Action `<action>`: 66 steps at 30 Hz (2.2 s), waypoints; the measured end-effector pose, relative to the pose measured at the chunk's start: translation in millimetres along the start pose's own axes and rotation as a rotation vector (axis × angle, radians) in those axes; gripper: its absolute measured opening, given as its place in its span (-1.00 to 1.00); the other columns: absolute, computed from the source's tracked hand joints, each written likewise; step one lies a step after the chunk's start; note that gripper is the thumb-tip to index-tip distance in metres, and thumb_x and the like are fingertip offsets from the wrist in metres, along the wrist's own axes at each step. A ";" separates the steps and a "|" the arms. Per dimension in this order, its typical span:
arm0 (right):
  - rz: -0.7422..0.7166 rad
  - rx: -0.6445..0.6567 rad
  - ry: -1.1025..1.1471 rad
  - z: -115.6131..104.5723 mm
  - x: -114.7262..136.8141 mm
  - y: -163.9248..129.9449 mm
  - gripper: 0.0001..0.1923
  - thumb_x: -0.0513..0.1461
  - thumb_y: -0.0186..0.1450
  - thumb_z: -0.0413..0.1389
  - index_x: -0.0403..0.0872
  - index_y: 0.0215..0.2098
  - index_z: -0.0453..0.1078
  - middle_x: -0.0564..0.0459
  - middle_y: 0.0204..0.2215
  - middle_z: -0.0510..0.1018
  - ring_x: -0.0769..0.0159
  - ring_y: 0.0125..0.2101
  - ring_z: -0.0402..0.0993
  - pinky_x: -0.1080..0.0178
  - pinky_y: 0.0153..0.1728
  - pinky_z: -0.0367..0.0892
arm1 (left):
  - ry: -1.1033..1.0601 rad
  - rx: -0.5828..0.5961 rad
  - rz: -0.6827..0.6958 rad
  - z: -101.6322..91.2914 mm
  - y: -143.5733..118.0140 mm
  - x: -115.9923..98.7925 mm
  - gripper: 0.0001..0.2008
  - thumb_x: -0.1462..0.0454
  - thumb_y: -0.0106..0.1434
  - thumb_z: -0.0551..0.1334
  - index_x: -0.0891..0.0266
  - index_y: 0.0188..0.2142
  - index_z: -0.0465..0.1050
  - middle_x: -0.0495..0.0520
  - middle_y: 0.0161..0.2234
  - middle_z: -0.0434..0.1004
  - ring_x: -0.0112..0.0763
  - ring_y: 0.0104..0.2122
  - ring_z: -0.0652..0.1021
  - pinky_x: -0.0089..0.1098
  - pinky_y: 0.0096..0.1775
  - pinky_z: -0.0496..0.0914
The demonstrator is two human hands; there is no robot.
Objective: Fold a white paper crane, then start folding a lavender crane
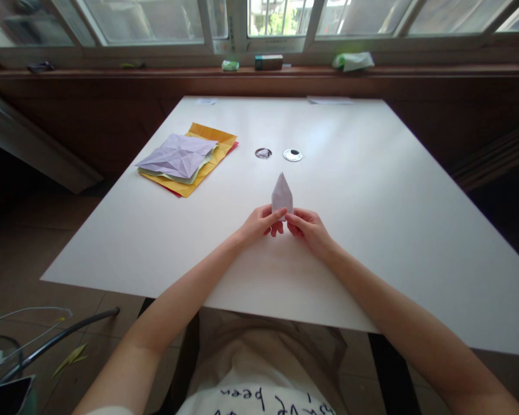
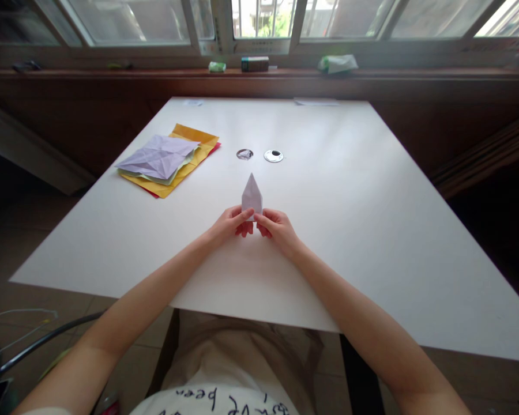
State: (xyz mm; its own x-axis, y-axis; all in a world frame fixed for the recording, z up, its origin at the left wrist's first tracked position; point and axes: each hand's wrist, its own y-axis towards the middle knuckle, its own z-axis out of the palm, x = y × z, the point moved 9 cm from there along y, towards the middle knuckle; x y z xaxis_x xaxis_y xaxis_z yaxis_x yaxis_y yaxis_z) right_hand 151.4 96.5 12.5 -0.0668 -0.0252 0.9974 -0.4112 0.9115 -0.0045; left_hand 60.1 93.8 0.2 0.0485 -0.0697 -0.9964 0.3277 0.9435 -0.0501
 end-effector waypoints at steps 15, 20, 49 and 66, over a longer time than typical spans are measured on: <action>0.015 0.057 0.106 4.8 -4.5 1.7 -0.63 0.01 0.16 0.10 -0.09 -0.58 0.24 0.21 -0.75 0.23 0.52 -0.70 0.07 0.34 -0.65 -0.05 | 0.013 0.039 0.037 5.0 0.1 -5.3 -0.58 -0.01 0.16 0.16 0.27 -0.59 0.22 -0.13 -0.71 0.17 -0.61 -0.67 0.20 -0.48 -0.56 0.10; 0.047 0.097 0.112 6.3 -6.6 -1.2 -0.65 -0.03 0.17 0.10 -0.11 -0.59 0.24 0.23 -0.76 0.20 0.55 -0.72 0.03 0.36 -0.66 -0.07 | -0.010 0.009 0.033 1.8 2.3 -2.1 -0.54 -0.06 0.21 0.05 0.27 -0.58 0.23 -0.10 -0.71 0.22 -0.60 -0.68 0.20 -0.48 -0.58 0.09; -0.033 -0.157 0.090 -22.7 -7.2 -4.7 -0.68 -0.10 0.18 0.09 -0.09 -0.62 0.22 0.22 -0.74 0.23 0.52 -0.69 0.15 0.39 -0.66 0.06 | -0.029 -0.047 0.035 6.4 7.5 1.9 -0.57 -0.03 0.12 0.17 0.34 -0.49 0.39 -0.03 -0.61 0.34 -0.55 -0.61 0.31 -0.50 -0.54 0.13; -0.082 -0.158 -0.017 -18.4 -0.7 -7.3 -0.71 -0.05 0.17 0.12 -0.08 -0.53 0.24 0.21 -0.67 0.25 0.50 -0.64 0.16 0.39 -0.63 0.10 | 0.010 -0.118 0.066 1.3 0.6 -5.9 -0.68 0.08 0.11 0.25 0.29 -0.27 0.47 0.04 -0.35 0.53 -0.44 -0.39 0.48 -0.48 -0.37 0.31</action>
State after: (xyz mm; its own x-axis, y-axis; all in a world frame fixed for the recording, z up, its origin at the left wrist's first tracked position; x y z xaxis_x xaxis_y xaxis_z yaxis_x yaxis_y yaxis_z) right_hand 171.2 97.4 13.2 -0.0551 -0.1083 0.9926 -0.2684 0.9591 0.0898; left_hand 61.3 94.3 6.1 0.0569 -0.0040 -0.9984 0.2113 0.9774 0.0081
